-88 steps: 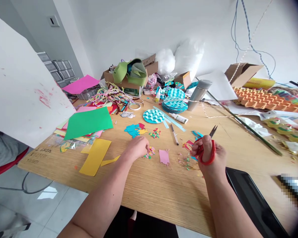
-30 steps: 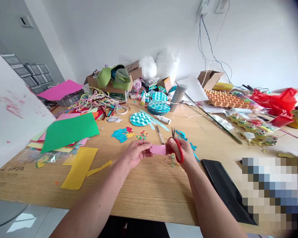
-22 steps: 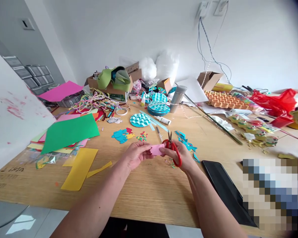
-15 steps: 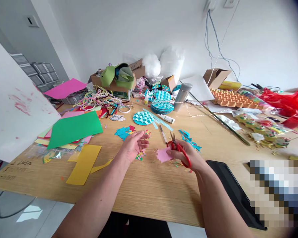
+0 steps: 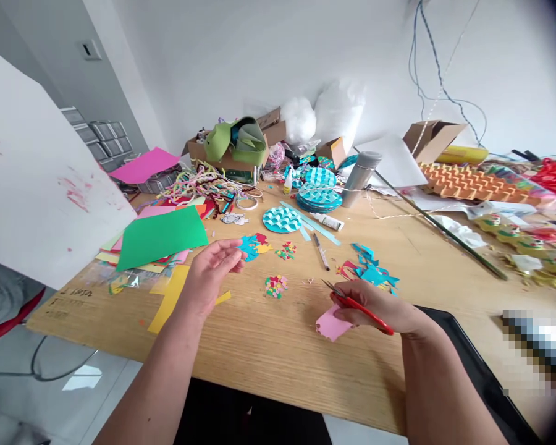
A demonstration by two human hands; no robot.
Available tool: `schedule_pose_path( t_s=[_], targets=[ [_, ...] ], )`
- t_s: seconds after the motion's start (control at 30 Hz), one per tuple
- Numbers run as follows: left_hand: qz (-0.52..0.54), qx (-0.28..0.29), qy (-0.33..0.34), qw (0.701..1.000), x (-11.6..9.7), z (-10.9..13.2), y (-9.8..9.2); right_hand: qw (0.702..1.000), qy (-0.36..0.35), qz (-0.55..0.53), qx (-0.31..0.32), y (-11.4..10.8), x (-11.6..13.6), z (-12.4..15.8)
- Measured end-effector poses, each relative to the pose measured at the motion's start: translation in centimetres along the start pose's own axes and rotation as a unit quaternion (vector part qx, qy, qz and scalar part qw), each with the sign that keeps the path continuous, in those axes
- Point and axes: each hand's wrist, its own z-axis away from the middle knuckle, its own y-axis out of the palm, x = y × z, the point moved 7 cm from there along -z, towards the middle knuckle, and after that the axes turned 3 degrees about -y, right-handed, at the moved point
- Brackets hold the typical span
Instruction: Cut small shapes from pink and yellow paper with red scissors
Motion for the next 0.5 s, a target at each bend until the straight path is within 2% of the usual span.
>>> schedule_pose_path(
  t_s=[0.1, 0.2, 0.27, 0.37, 0.43, 0.5],
  targets=[
    [-0.087, -0.013, -0.004, 0.996, 1.3, 1.1, -1.6, 0.998, -0.001, -0.046, 0.030, 0.4, -0.1, 0.2],
    [-0.166, 0.018, -0.019, 0.986, 2.9, 2.4, -0.8, 0.996, 0.004, -0.082, 0.021, 0.5, -0.2, 0.0],
    [-0.174, 0.058, -0.031, 0.982, 3.8, 3.6, 1.3, 0.994, -0.005, -0.107, 0.010, 0.7, 0.0, -0.3],
    [-0.160, 0.148, -0.058, 0.974, 5.5, 5.4, 5.8, 0.991, -0.031, -0.130, 0.009, 1.3, 1.0, -0.9],
    [-0.158, 0.185, -0.059, 0.968, 6.4, 6.1, 8.5, 0.990, -0.043, -0.135, 0.017, 1.9, 1.7, -1.2],
    [-0.157, 0.207, -0.058, 0.964, 7.2, 6.2, 10.4, 0.989, -0.042, -0.138, 0.010, 2.1, 2.0, -1.4]
  ],
)
